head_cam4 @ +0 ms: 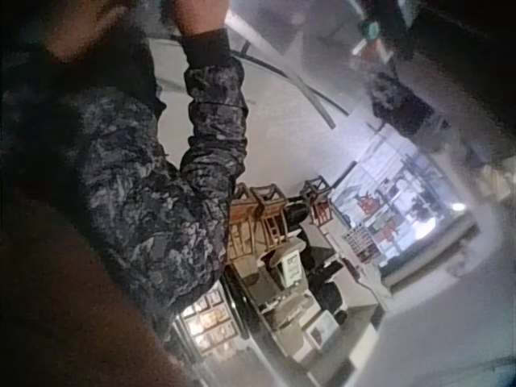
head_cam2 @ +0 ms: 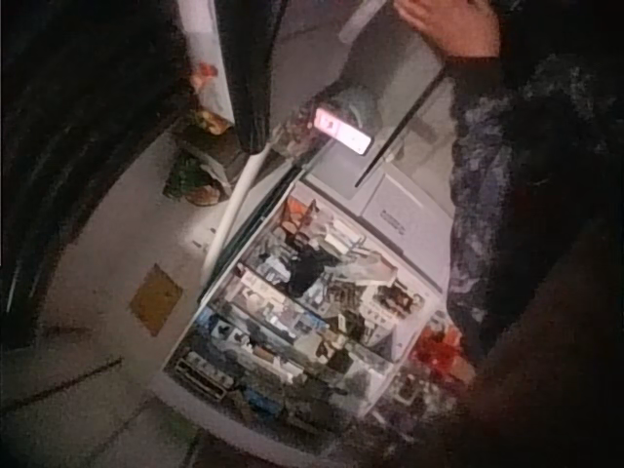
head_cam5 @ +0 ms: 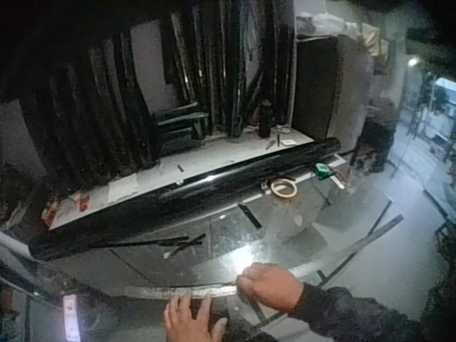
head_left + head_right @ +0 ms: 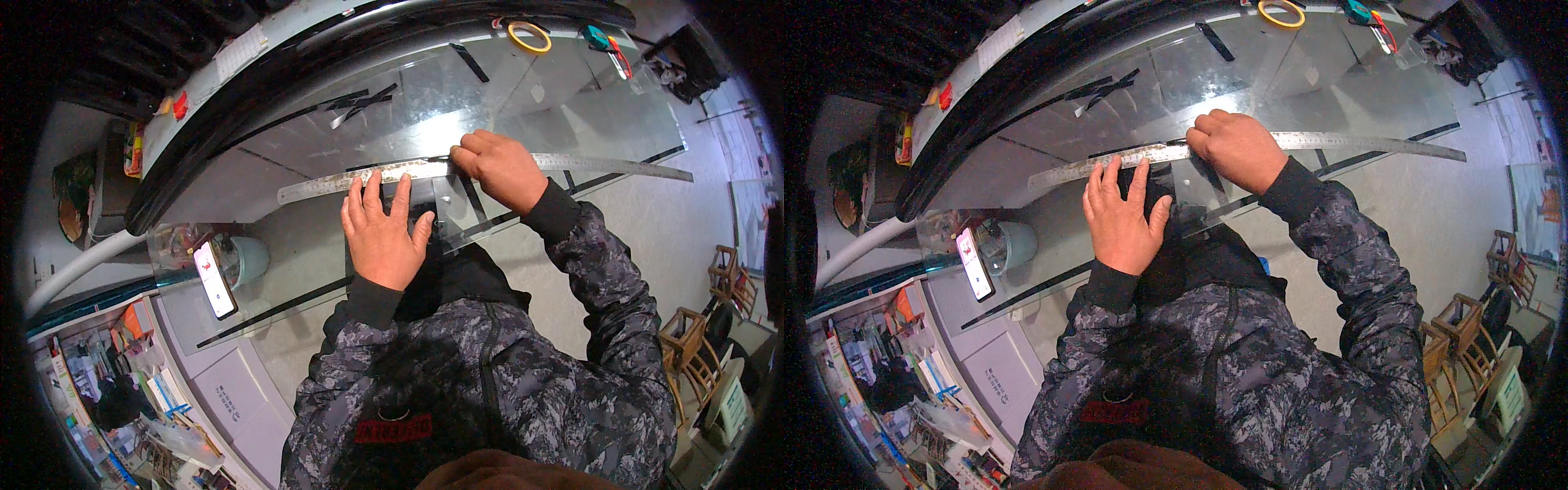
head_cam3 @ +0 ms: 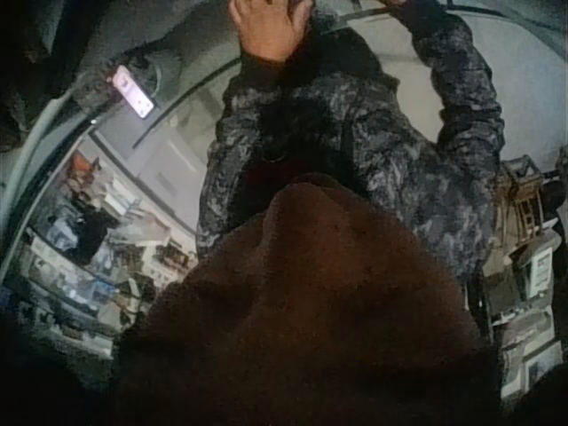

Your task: The person uses a metal ruler and a utility knife to score and cut a black sheet on a glass table. They repeatedly align the ruler, score along its edge, and peel away narrow strips of the material. A smartphone is briefly handled and placed back on the table.

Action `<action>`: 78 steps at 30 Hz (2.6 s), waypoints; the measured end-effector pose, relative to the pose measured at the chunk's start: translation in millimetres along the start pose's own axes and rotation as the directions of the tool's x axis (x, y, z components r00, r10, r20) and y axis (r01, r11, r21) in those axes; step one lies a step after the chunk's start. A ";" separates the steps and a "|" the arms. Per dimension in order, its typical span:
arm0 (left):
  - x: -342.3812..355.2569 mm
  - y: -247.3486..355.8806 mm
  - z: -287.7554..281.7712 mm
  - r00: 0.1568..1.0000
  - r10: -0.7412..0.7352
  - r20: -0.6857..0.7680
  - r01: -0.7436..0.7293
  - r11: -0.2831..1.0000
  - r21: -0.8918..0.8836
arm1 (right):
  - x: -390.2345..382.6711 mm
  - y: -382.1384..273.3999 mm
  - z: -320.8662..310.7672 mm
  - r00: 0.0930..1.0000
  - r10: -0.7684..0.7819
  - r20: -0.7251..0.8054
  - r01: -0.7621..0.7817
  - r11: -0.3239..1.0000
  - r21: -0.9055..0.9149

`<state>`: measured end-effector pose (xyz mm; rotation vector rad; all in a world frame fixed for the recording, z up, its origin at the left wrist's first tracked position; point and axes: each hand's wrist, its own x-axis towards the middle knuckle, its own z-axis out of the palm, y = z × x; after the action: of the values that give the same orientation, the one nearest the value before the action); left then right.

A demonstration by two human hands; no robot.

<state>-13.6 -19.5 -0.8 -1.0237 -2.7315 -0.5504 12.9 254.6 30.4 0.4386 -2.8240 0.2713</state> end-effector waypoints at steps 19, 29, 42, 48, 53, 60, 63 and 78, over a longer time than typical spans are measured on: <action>-1.0 -0.9 1.3 1.000 -0.014 0.028 0.014 1.000 0.002 | -13.3 9.5 -1.7 0.999 0.035 0.013 -0.035 0.999 0.003; -0.1 0.8 -1.4 1.000 -0.010 0.024 0.010 1.000 -0.021 | -10.0 26.0 20.3 0.959 0.203 -0.199 -0.213 0.977 -0.028; 0.9 0.2 -2.3 0.999 -0.017 0.041 0.017 1.000 0.001 | 25.9 -28.8 46.9 0.982 -0.139 -0.126 0.153 0.982 0.111; 0.4 1.8 -2.3 0.999 -0.018 0.027 0.019 1.000 -0.011 | 27.8 -24.4 51.4 0.990 -0.098 -0.105 0.098 0.995 -0.009; -0.5 0.7 -1.2 1.000 -0.017 0.019 0.017 0.999 -0.027 | 29.6 -24.7 55.8 0.991 -0.017 -0.132 0.008 0.998 -0.067; -1.0 1.9 -3.2 1.000 -0.021 0.019 0.022 0.999 -0.025 | 21.6 -13.1 49.2 0.948 0.054 -0.313 -0.088 0.992 -0.096; -1.5 2.1 -3.3 0.999 -0.026 0.018 0.027 0.999 -0.040 | 12.4 2.7 43.7 0.926 0.130 -0.355 -0.198 0.967 -0.162; -2.0 0.7 0.1 0.999 -0.027 0.029 0.028 0.999 -0.029 | -25.2 19.3 34.2 0.884 0.333 -0.329 -0.366 0.930 -0.043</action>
<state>-11.6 -20.2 -1.3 -1.0091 -2.7743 -0.5867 21.8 271.8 -12.0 -0.1372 -2.5640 0.2384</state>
